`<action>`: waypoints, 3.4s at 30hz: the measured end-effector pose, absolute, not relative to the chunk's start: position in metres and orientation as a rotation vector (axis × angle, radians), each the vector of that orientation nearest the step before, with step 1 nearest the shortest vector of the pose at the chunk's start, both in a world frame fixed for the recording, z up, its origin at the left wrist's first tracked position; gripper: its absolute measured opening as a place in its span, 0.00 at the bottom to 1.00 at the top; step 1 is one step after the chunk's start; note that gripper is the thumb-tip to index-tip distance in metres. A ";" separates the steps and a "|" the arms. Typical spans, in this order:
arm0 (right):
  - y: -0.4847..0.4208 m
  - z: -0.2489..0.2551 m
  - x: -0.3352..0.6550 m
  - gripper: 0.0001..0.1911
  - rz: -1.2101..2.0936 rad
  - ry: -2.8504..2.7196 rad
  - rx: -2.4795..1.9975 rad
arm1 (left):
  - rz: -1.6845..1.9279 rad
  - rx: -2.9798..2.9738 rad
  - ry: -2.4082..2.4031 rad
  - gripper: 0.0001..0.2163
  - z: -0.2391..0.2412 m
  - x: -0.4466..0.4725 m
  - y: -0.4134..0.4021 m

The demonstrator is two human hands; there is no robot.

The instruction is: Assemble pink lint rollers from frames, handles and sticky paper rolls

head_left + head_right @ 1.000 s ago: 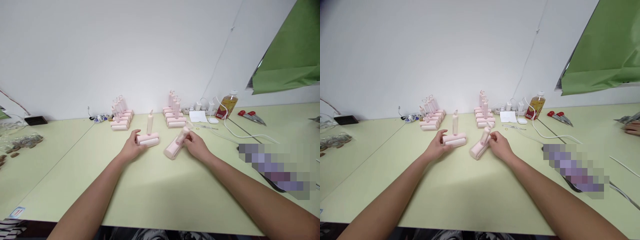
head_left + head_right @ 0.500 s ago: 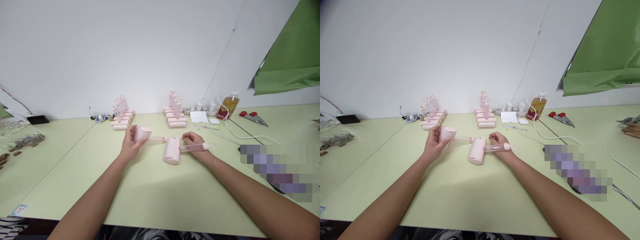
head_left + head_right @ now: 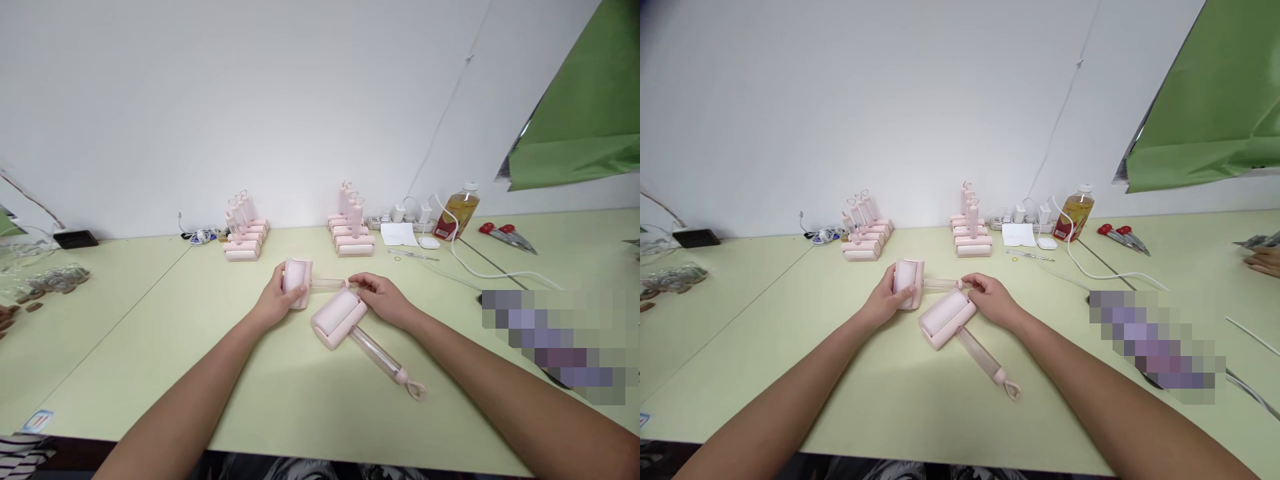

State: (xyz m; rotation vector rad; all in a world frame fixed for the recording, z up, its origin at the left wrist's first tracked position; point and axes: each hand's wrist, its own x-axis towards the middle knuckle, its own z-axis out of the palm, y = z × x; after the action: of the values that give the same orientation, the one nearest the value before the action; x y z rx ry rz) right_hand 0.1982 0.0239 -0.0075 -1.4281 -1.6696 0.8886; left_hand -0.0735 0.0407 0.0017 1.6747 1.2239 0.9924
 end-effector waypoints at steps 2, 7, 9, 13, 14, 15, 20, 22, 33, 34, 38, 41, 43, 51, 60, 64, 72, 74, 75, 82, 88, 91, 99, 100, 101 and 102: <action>0.025 -0.010 0.198 0.18 0.817 -1.720 -1.464 | 0.999 1.684 1.203 0.33 0.001 -0.074 0.041; 0.027 -0.011 0.197 0.15 0.701 -1.862 -1.464 | 1.051 1.634 1.148 0.32 -0.003 -0.072 0.043; 0.026 -0.009 0.197 0.13 0.694 -1.889 -1.477 | 1.058 1.586 1.144 0.33 -0.003 -0.072 0.044; 0.023 -0.005 0.195 0.11 0.670 -1.883 -1.525 | 1.052 1.522 1.150 0.35 -0.002 -0.074 0.045; 0.023 -0.005 0.194 0.10 0.654 -1.875 -1.532 | 1.051 1.517 1.149 0.35 -0.001 -0.075 0.045; 0.023 -0.004 0.194 0.09 0.638 -1.864 -1.540 | 1.050 1.513 1.146 0.35 0.000 -0.075 0.044; 0.023 -0.003 0.192 0.06 0.615 -1.768 -1.581 | 1.063 1.454 1.157 0.35 0.006 -0.072 0.042; 0.024 -0.003 0.194 0.06 0.598 -1.724 -1.600 | 1.100 1.401 1.146 0.36 0.009 -0.073 0.043; 0.028 -0.003 0.203 0.06 0.648 -1.521 -1.610 | 1.030 1.900 1.824 0.27 0.016 -0.100 0.058; 0.028 -0.003 0.202 0.06 0.663 -1.492 -1.596 | 0.959 1.953 1.879 0.25 0.015 -0.101 0.057; 0.030 -0.004 0.200 0.05 0.851 -1.260 -1.470 | 0.826 2.060 1.825 0.24 0.008 -0.102 0.057; 0.029 -0.004 0.198 0.06 1.033 -1.069 -1.358 | 0.856 2.070 1.674 0.24 0.004 -0.104 0.057; 0.029 -0.004 0.198 0.07 1.110 -0.972 -1.297 | 0.896 2.056 1.648 0.24 0.002 -0.104 0.059; 0.035 -0.008 0.208 0.11 1.185 -0.733 -1.074 | 1.106 2.070 1.820 0.19 0.001 -0.106 0.066; 0.022 0.004 0.198 0.15 1.311 -0.693 -0.957 | 1.118 1.869 1.797 0.08 0.006 -0.104 0.065; 0.013 0.008 0.190 0.12 1.355 -0.762 -0.954 | 1.130 1.818 1.717 0.05 0.012 -0.097 0.059; 0.003 0.002 0.183 0.05 1.107 -1.148 -0.952 | 0.923 1.274 0.910 0.25 0.028 -0.069 0.024; 0.000 0.003 0.184 0.05 1.075 -1.215 -0.944 | 0.991 1.283 0.907 0.25 0.029 -0.065 0.020; -0.002 0.004 0.184 0.04 1.076 -1.246 -0.941 | 1.038 1.279 0.899 0.25 0.030 -0.064 0.019; -0.014 0.011 0.180 0.14 1.367 -1.212 -0.763 | 1.183 1.149 0.769 0.15 0.034 -0.063 0.017; -0.018 0.013 0.176 0.21 1.500 -1.183 -0.701 | 0.933 1.119 0.694 0.15 0.031 -0.063 0.012; -0.021 0.009 0.172 0.20 1.473 -1.272 -0.708 | 0.867 1.156 0.694 0.15 0.026 -0.060 0.010; -0.021 0.006 0.167 0.17 1.373 -1.244 -0.835 | 1.032 1.229 0.827 0.16 0.017 -0.056 0.016; -0.021 0.006 0.167 0.17 1.368 -1.244 -0.844 | 1.008 1.246 0.823 0.16 0.018 -0.056 0.015; -0.020 0.005 0.167 0.18 1.359 -1.244 -0.848 | 0.985 1.263 0.816 0.16 0.019 -0.056 0.015; -0.020 0.004 0.168 0.18 1.347 -1.245 -0.847 | 0.967 1.277 0.807 0.16 0.020 -0.056 0.013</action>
State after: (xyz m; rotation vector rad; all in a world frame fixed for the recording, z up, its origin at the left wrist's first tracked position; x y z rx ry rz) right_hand 0.1677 -0.0199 0.0041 -0.8474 -1.2455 1.3471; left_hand -0.0560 0.0135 0.0199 1.2775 0.8071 0.9672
